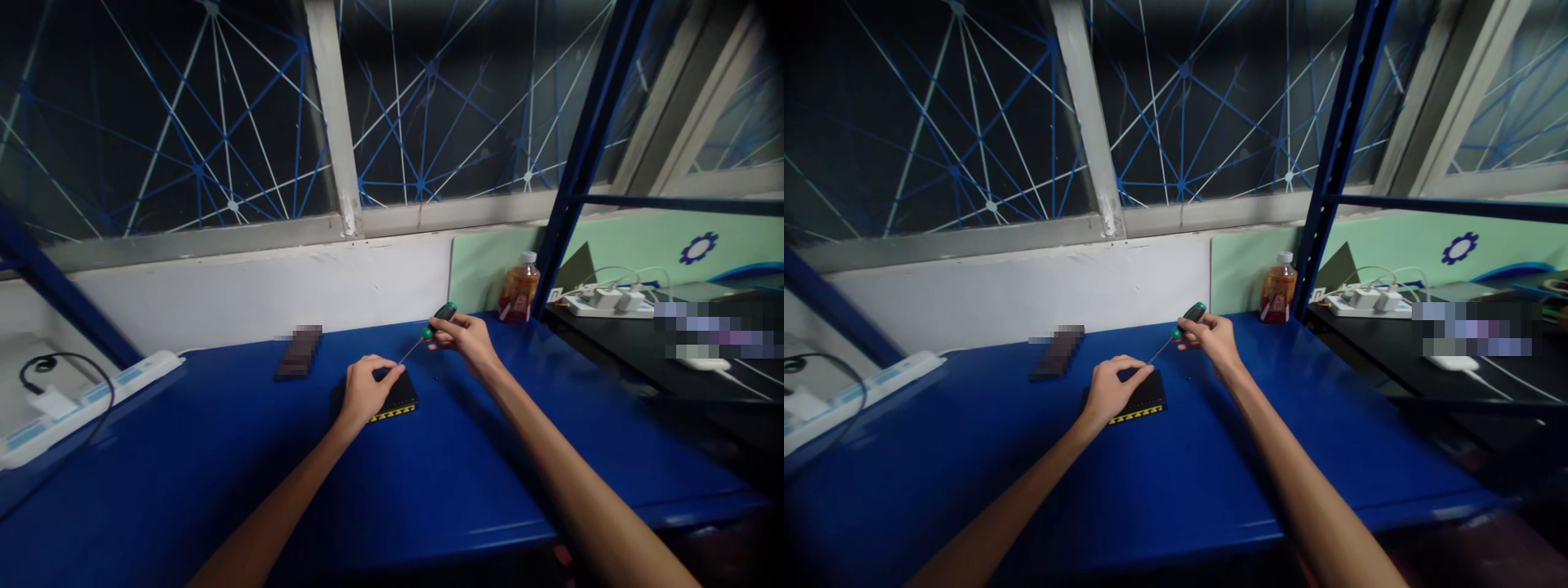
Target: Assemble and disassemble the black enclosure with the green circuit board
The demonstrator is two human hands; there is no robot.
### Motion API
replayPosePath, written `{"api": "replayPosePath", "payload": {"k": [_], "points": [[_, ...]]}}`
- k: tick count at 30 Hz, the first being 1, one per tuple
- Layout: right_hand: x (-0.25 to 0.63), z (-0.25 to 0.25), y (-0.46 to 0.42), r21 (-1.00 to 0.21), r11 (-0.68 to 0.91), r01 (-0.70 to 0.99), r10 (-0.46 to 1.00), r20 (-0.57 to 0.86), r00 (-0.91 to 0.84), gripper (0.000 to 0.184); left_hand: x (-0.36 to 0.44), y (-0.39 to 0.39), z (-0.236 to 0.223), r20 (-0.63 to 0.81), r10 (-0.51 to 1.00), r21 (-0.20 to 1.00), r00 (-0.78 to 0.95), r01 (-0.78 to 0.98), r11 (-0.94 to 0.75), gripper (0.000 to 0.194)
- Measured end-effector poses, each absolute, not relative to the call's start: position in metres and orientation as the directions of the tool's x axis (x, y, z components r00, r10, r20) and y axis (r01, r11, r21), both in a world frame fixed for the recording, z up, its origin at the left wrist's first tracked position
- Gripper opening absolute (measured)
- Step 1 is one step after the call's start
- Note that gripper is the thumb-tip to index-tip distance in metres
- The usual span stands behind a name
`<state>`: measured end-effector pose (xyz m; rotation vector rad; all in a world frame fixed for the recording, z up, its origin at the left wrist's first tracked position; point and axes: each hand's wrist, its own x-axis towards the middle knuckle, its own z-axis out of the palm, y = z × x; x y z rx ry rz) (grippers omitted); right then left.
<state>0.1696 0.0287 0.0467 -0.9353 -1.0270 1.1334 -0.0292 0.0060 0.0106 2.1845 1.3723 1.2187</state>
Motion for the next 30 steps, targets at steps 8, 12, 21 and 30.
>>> {"api": "replayPosePath", "payload": {"k": [8,12,21,30], "points": [[0.1676,0.0492,0.0255,-0.94,0.219,-0.263,0.975,0.199,0.1,0.034,-0.0293,0.0026,0.012,0.563,0.81,0.56,0.164,0.645,-0.52,0.006],[0.1671,0.0505,0.0248,-0.931,0.248,-0.267,0.968,0.227,0.106,0.034,-0.0296,0.0026,0.0117,0.564,0.806,0.539,0.18,0.659,-0.525,0.005],[0.1683,0.0491,0.0248,-0.93,0.269,-0.251,0.963,0.252,0.095,0.034,-0.0318,0.0028,0.0124,0.588,0.778,0.486,0.219,0.673,-0.557,0.013],[0.1656,0.0508,0.022,-0.924,0.292,-0.246,0.956,0.283,0.072,0.031,-0.0329,0.0033,0.0113,0.585,0.779,0.485,0.224,0.674,-0.558,0.016]]}}
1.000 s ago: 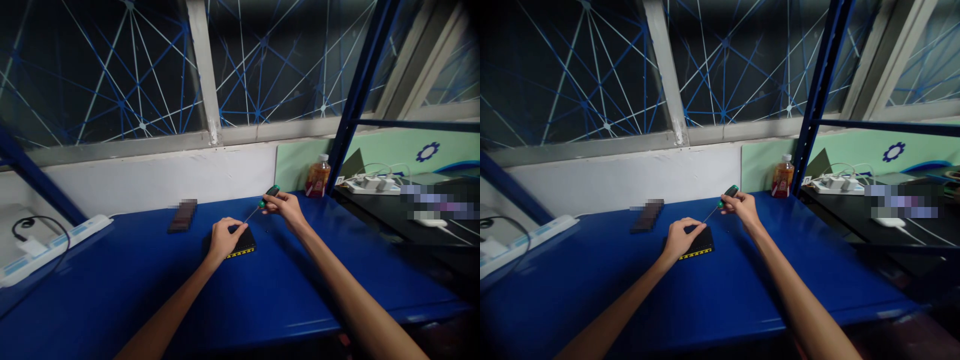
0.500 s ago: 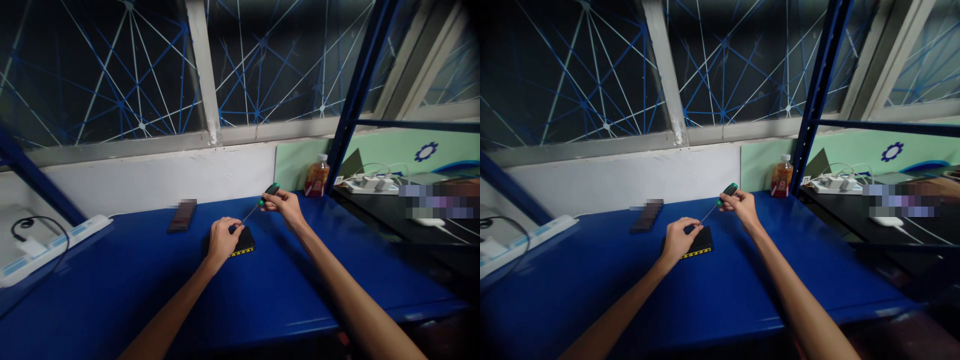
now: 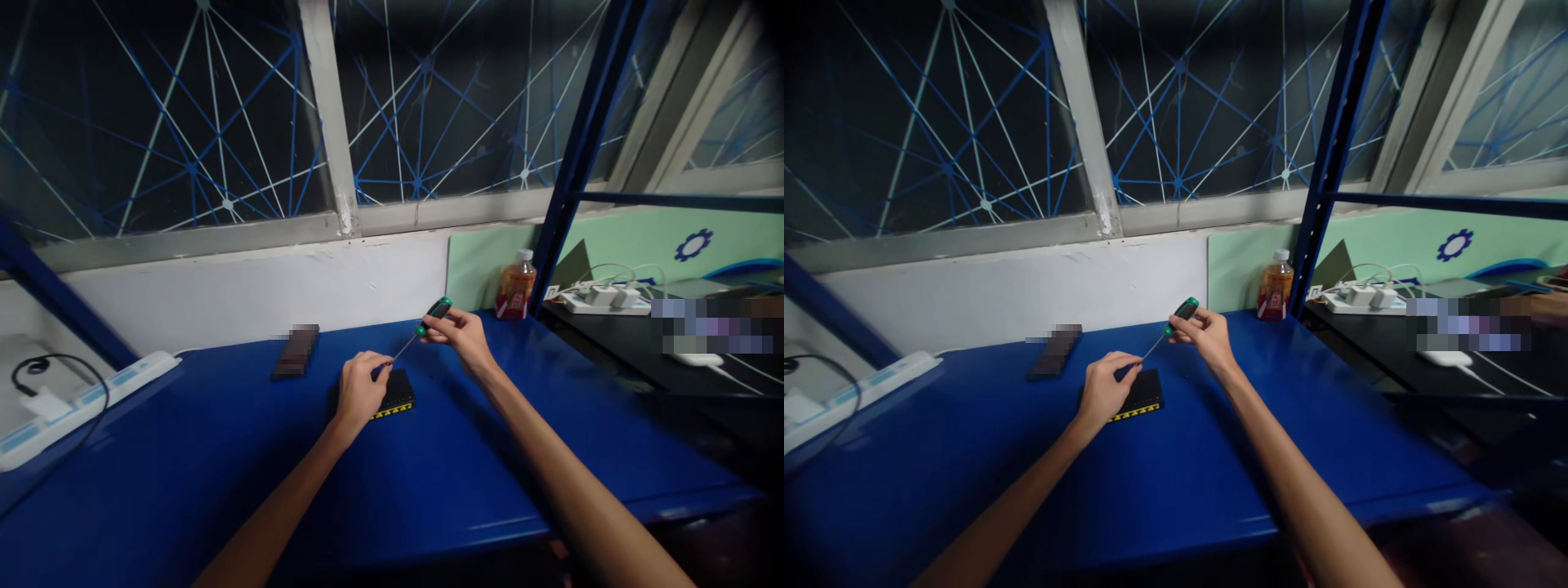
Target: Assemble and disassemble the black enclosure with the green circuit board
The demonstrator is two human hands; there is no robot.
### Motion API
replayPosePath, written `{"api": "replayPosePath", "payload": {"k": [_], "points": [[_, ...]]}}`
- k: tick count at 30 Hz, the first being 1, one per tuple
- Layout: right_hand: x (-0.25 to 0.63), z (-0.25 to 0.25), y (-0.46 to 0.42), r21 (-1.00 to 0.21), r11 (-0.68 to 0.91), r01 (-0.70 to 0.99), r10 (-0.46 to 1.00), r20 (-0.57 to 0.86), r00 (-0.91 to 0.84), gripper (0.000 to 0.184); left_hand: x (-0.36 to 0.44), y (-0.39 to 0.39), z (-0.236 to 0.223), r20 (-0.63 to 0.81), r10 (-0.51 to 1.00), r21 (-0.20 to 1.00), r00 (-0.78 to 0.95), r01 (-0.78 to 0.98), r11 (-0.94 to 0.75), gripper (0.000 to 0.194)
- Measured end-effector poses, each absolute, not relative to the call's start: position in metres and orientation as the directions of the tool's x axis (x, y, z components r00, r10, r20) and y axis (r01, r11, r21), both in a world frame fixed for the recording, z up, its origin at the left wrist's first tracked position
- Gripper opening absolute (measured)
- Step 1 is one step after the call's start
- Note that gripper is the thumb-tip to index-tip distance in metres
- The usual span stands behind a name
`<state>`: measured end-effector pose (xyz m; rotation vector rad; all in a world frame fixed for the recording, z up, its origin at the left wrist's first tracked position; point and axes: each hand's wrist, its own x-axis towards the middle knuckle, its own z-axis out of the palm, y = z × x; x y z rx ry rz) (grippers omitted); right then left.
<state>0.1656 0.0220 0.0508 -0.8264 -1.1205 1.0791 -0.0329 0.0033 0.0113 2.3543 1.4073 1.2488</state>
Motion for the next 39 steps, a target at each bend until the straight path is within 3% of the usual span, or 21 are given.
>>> {"api": "replayPosePath", "payload": {"k": [10,20,39], "points": [[0.1651,0.0504,0.0225,-0.898,0.333,-0.286,0.943,0.319,0.096,0.031,-0.0344,0.0051,0.01,0.637,0.742,0.435,0.209,0.696,-0.571,0.02],[0.1649,0.0505,0.0222,-0.901,0.336,-0.274,0.942,0.325,0.087,0.03,-0.0329,0.0039,0.0107,0.588,0.799,0.529,0.125,0.687,-0.497,0.018],[0.1649,0.0524,0.0215,-0.905,0.327,-0.271,0.945,0.314,0.092,0.031,-0.0349,0.0105,0.0081,0.478,0.873,0.73,0.096,0.508,-0.456,0.011]]}}
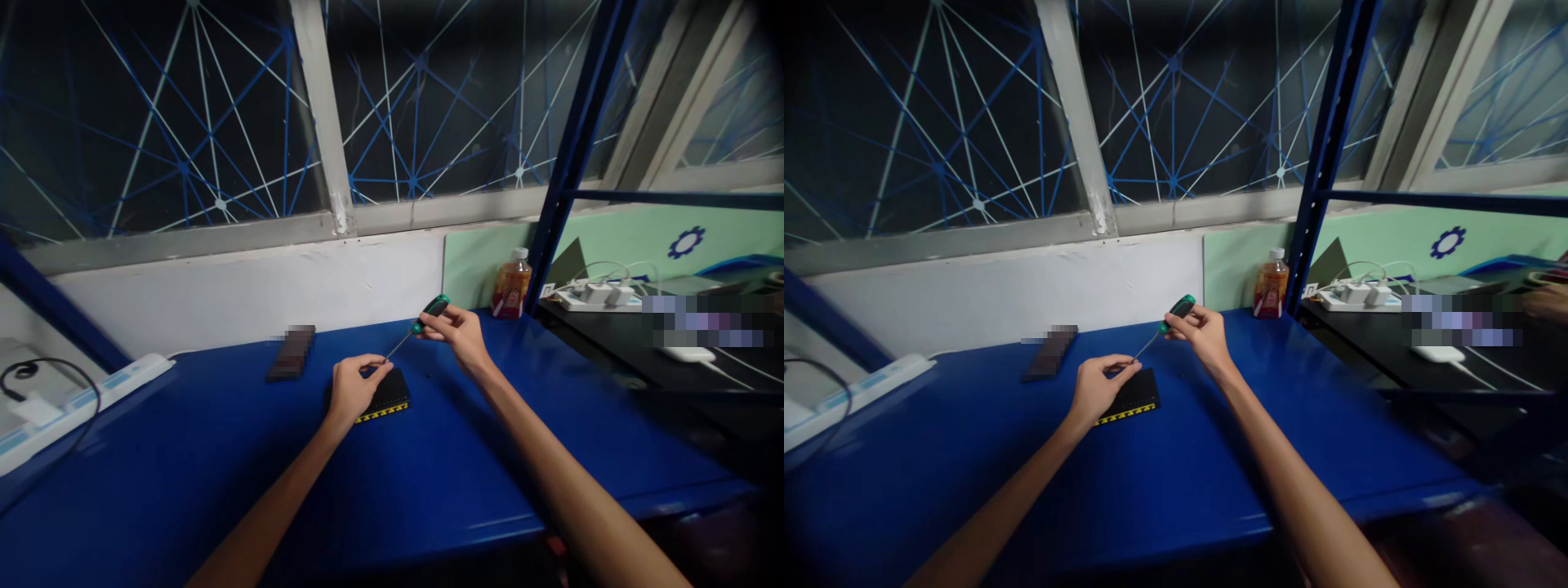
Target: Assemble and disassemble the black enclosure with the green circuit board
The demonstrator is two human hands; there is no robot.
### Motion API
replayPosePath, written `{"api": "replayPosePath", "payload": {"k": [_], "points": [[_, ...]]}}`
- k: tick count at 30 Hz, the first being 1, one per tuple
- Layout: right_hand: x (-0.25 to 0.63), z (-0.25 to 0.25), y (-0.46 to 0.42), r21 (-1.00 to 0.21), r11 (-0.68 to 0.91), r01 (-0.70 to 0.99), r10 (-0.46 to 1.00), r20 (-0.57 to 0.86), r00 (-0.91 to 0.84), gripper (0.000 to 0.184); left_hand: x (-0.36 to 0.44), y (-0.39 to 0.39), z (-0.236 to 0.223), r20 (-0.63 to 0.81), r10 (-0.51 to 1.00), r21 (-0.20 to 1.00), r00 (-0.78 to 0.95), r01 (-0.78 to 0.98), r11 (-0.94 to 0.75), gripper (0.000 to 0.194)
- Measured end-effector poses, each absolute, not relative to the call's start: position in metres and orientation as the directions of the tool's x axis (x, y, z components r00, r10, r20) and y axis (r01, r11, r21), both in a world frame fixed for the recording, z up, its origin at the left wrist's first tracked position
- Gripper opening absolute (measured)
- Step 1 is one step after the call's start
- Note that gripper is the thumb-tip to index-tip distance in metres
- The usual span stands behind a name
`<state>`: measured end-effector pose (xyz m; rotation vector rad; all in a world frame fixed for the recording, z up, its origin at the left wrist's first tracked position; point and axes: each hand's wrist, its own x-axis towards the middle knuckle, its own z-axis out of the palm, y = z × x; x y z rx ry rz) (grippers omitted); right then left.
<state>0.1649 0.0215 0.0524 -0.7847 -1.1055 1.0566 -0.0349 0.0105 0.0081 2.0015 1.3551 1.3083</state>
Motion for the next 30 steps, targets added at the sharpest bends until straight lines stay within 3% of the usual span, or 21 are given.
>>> {"api": "replayPosePath", "payload": {"k": [15,30], "points": [[0.1658,0.0541,0.0201,-0.906,0.347,-0.244,0.938,0.332,0.098,0.031,-0.0381,0.0056,0.0096,0.611,0.78,0.558,0.135,0.625,-0.546,0.008],[0.1661,0.0538,0.0195,-0.905,0.357,-0.231,0.933,0.356,0.047,0.03,-0.0391,0.0055,0.0033,0.585,0.79,0.476,0.184,0.711,-0.518,0.008]]}}
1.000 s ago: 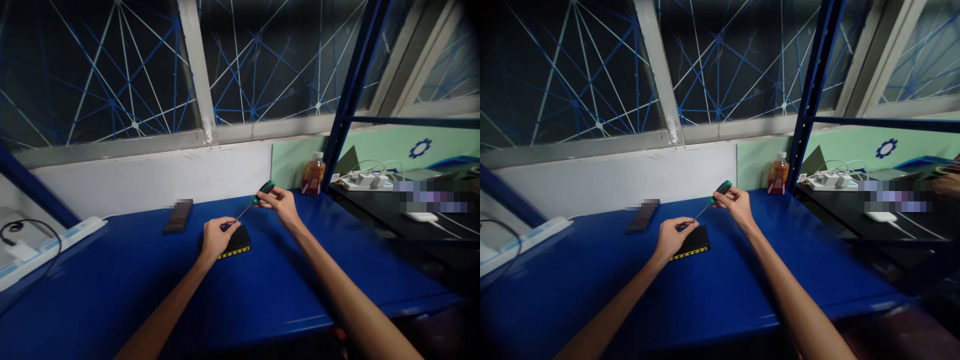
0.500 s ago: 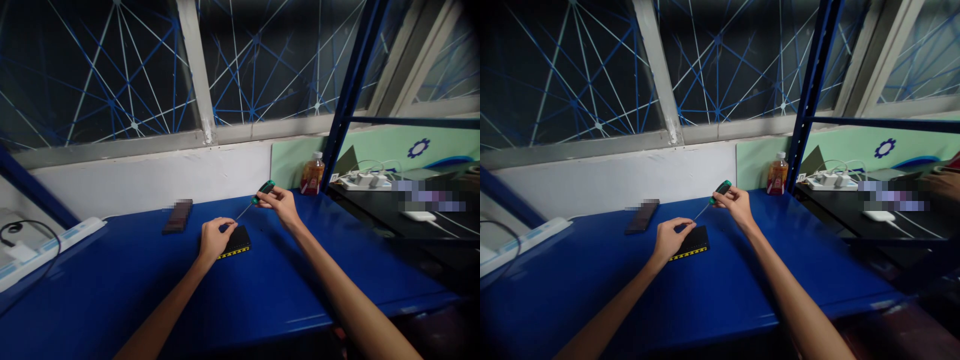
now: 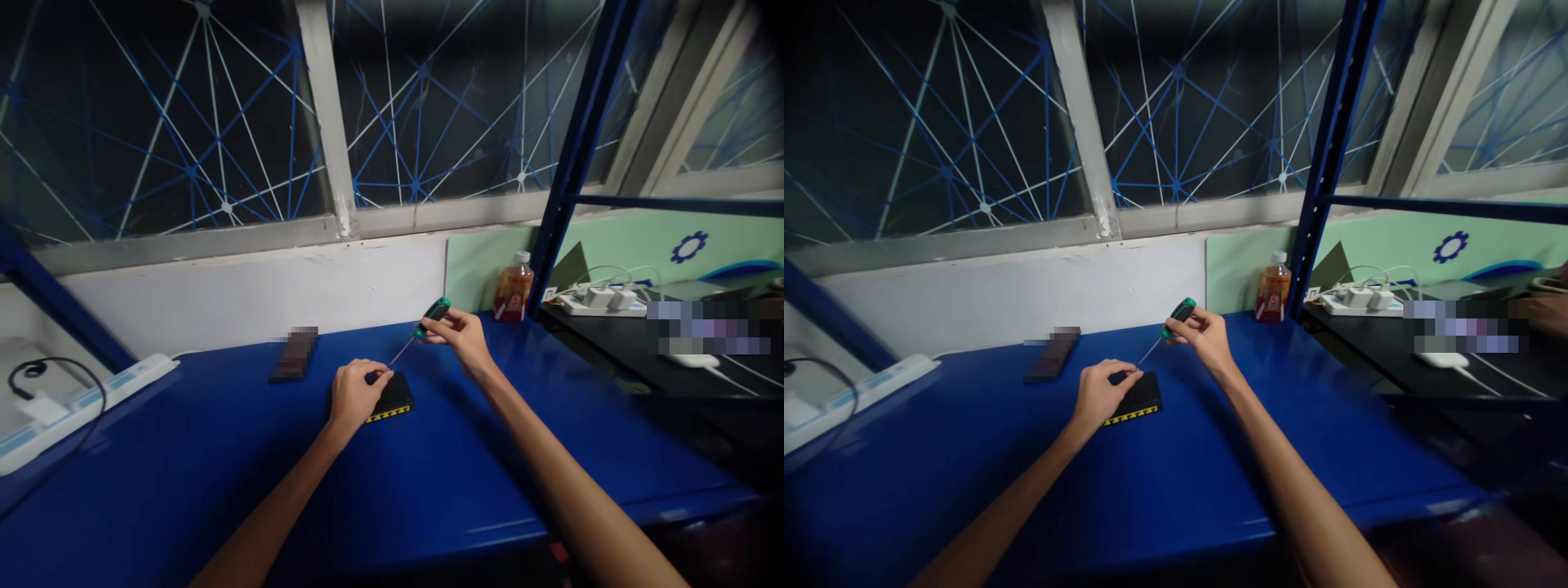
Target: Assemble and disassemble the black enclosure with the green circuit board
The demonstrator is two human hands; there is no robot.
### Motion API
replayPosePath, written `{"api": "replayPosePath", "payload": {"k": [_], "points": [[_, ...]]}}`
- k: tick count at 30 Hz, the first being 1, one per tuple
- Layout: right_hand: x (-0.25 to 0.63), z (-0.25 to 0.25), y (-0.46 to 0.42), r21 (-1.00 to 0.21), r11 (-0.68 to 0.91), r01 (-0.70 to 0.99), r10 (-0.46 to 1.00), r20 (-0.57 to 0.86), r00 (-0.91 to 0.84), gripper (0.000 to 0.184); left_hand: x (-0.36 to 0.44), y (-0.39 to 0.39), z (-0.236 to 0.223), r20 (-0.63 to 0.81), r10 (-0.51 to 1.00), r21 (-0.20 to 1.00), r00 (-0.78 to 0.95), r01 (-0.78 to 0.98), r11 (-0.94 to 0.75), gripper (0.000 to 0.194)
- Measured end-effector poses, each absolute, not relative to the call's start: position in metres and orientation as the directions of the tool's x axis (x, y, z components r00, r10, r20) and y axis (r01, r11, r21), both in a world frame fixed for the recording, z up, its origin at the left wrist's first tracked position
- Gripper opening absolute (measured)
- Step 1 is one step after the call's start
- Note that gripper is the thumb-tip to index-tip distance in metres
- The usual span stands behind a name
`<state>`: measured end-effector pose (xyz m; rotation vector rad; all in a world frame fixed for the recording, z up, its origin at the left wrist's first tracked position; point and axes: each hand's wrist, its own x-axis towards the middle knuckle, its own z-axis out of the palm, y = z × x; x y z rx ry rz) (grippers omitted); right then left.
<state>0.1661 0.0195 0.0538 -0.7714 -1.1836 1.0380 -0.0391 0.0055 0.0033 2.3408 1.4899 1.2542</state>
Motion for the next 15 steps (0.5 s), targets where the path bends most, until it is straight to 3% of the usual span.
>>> {"api": "replayPosePath", "payload": {"k": [15], "points": [[0.1621,0.0516,0.0197,-0.906,0.388,-0.169,0.921,0.389,0.026,0.028,-0.0391,0.0041,0.0053,0.58,0.789,0.445,0.204,0.732,-0.516,0.01]]}}
